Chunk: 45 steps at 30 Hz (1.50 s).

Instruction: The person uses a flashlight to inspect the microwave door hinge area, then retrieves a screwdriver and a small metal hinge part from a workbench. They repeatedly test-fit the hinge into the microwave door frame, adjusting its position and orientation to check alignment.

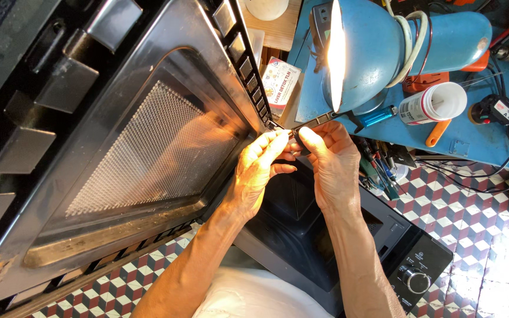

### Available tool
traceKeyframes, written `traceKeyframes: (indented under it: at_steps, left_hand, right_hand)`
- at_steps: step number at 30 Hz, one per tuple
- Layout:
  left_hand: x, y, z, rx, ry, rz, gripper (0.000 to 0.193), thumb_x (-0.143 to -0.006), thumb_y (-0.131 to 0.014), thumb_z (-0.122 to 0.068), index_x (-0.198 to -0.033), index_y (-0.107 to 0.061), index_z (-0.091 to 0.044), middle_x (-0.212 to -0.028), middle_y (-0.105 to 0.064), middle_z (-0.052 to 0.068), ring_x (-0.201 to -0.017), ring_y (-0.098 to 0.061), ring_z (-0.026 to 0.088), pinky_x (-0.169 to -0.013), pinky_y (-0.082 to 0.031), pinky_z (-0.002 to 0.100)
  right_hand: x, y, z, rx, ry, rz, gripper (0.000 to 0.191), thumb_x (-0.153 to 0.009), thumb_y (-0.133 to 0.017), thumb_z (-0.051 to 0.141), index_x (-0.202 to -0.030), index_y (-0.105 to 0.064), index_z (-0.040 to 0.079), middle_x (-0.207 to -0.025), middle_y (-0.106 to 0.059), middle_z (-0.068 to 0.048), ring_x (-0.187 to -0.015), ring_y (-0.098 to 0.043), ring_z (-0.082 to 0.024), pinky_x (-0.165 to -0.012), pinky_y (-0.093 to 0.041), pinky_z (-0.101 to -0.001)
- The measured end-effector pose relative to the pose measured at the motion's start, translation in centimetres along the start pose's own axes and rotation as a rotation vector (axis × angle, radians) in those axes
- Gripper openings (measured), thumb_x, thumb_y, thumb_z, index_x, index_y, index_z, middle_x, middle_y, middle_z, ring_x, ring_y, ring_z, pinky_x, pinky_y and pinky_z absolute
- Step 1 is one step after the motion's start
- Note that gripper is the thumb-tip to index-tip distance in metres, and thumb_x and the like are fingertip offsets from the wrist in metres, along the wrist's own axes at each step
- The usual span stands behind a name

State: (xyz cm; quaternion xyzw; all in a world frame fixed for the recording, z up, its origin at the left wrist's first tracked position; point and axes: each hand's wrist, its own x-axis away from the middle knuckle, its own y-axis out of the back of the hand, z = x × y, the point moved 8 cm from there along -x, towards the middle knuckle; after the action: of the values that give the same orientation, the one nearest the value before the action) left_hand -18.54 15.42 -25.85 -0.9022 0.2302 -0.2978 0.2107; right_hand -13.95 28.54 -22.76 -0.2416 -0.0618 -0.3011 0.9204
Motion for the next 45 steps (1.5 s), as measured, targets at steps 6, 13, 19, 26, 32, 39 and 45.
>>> traceKeyframes:
  at_steps: [6, 13, 19, 26, 32, 39, 45]
  left_hand:
    - [-0.2, 0.4, 0.4, 0.023, 0.012, -0.012, 0.029, -0.104, -0.06, -0.028, -0.12, -0.067, -0.006, -0.103, -0.072, 0.003, -0.093, -0.068, 0.01, -0.078, -0.059, 0.026]
    - [-0.2, 0.3, 0.3, 0.048, -0.005, -0.028, 0.026, -0.103, -0.062, -0.028, -0.117, -0.07, -0.008, -0.102, -0.072, 0.002, -0.092, -0.067, 0.01, -0.076, -0.058, 0.025]
    - [-0.1, 0.0, 0.2, 0.036, -0.008, -0.017, 0.027, -0.103, -0.062, -0.028, -0.118, -0.07, -0.008, -0.102, -0.071, 0.001, -0.092, -0.067, 0.01, -0.076, -0.058, 0.025]
    - [-0.3, -0.2, 0.3, 0.031, 0.006, 0.014, 0.028, -0.1, -0.065, -0.024, -0.121, -0.069, -0.007, -0.101, -0.071, 0.001, -0.092, -0.067, 0.009, -0.076, -0.057, 0.024]
    - [-0.6, -0.1, 0.5, 0.013, 0.005, 0.002, 0.027, -0.101, -0.066, -0.025, -0.119, -0.07, -0.006, -0.099, -0.072, 0.0, -0.091, -0.067, 0.008, -0.076, -0.058, 0.024]
    - [-0.2, -0.7, -0.1, -0.091, -0.068, 0.0, 0.025, -0.101, -0.066, -0.023, -0.117, -0.072, -0.005, -0.099, -0.073, 0.001, -0.092, -0.069, 0.008, -0.076, -0.056, 0.023]
    - [0.1, -0.9, -0.7, -0.159, -0.148, 0.001, 0.024, -0.099, -0.068, -0.018, -0.118, -0.073, -0.003, -0.1, -0.076, 0.003, -0.09, -0.07, 0.007, -0.075, -0.058, 0.022]
  right_hand:
    - [0.2, -0.1, -0.1, -0.005, -0.016, -0.019, 0.013, -0.095, -0.07, 0.003, -0.107, -0.064, 0.001, -0.098, -0.069, -0.007, -0.083, -0.069, -0.015, -0.078, -0.059, -0.0306]
    - [0.2, 0.2, -0.3, -0.047, -0.036, -0.03, 0.012, -0.096, -0.07, 0.004, -0.107, -0.064, 0.002, -0.1, -0.071, -0.008, -0.089, -0.071, -0.016, -0.082, -0.061, -0.0326]
    - [0.1, 0.7, -0.4, -0.029, -0.024, -0.049, 0.013, -0.096, -0.071, 0.004, -0.107, -0.065, 0.003, -0.103, -0.071, -0.006, -0.092, -0.07, -0.014, -0.085, -0.06, -0.0324]
    - [0.0, 0.8, -0.4, -0.037, -0.018, -0.042, 0.013, -0.096, -0.071, 0.005, -0.107, -0.065, 0.002, -0.102, -0.071, -0.007, -0.091, -0.07, -0.015, -0.084, -0.061, -0.0333]
    - [0.1, 1.2, -0.1, -0.03, -0.031, -0.052, 0.015, -0.094, -0.072, 0.004, -0.108, -0.066, 0.003, -0.104, -0.07, -0.006, -0.092, -0.07, -0.015, -0.084, -0.061, -0.034]
    - [0.4, 1.5, -0.1, -0.079, -0.055, -0.048, 0.016, -0.095, -0.069, 0.004, -0.11, -0.064, 0.002, -0.103, -0.07, -0.006, -0.087, -0.07, -0.016, -0.079, -0.06, -0.0342]
    - [0.6, 1.6, -0.2, -0.032, -0.044, -0.004, 0.014, -0.097, -0.071, 0.007, -0.106, -0.061, 0.004, -0.101, -0.069, -0.009, -0.085, -0.07, -0.018, -0.081, -0.061, -0.0354]
